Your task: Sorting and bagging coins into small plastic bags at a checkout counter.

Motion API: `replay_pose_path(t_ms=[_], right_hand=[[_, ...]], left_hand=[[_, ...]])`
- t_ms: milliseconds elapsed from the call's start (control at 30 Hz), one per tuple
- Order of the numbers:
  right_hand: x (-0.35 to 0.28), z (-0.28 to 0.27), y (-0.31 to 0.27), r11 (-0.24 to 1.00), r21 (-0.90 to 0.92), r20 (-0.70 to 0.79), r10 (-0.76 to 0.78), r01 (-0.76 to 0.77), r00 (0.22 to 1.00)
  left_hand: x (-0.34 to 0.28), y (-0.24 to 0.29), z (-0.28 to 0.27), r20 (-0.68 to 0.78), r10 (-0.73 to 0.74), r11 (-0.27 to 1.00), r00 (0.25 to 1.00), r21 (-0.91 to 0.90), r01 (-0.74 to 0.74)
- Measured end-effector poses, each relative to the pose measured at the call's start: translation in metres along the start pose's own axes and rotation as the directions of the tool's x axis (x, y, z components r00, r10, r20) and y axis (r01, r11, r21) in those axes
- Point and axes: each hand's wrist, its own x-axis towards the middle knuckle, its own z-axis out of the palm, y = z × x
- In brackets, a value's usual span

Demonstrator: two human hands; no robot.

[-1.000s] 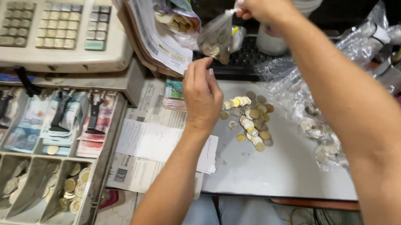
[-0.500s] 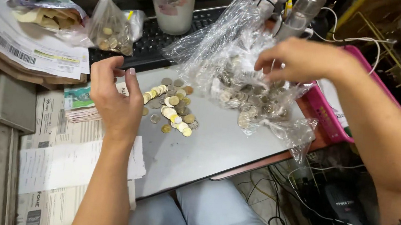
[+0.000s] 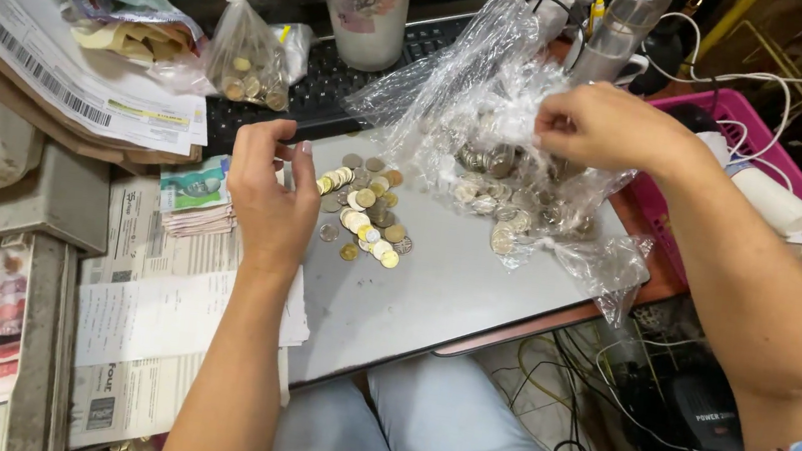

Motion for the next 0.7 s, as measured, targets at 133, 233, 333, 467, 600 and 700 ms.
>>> replay_pose_path(t_ms=[133, 233, 333, 467, 600, 700], right_hand=[[0.001, 0.022, 0.0, 0.978, -0.18, 0.102, 0.124, -0.104, 0.987], [-0.003, 0.025, 0.007, 0.981, -0.159, 0.026, 0.121, -0.115, 0.992], [-0.018, 0.007, 0.009, 0.999, 0.026, -0.135, 0.041, -0.037, 0.99], [-0.041, -0.029, -0.017, 0.955, 0.277, -0.306, -0.015, 0.104, 0.952], [-0.044, -0.064, -0.084, 0.926, 0.349, -0.222, -0.071, 0.147, 0.972], [-0.036, -0.057, -0.118, 0.883, 0.406, -0.194, -0.169, 0.235, 0.966]], left_hand=[[0.001, 0.002, -0.002, 0.008, 0.007, 1.0, 1.0, -0.014, -0.007], [0.001, 0.003, -0.002, 0.017, 0.003, 1.0, 1.0, -0.013, -0.002], [0.0, 0.004, -0.002, 0.021, -0.01, 1.0, 1.0, -0.015, 0.01], [0.001, 0.004, -0.003, 0.043, -0.013, 0.999, 0.999, -0.031, 0.015], [0.006, 0.022, -0.01, 0.179, 0.019, 0.992, 0.984, -0.124, 0.004], [0.003, 0.023, -0.007, 0.222, 0.027, 0.969, 0.975, -0.245, 0.029]])
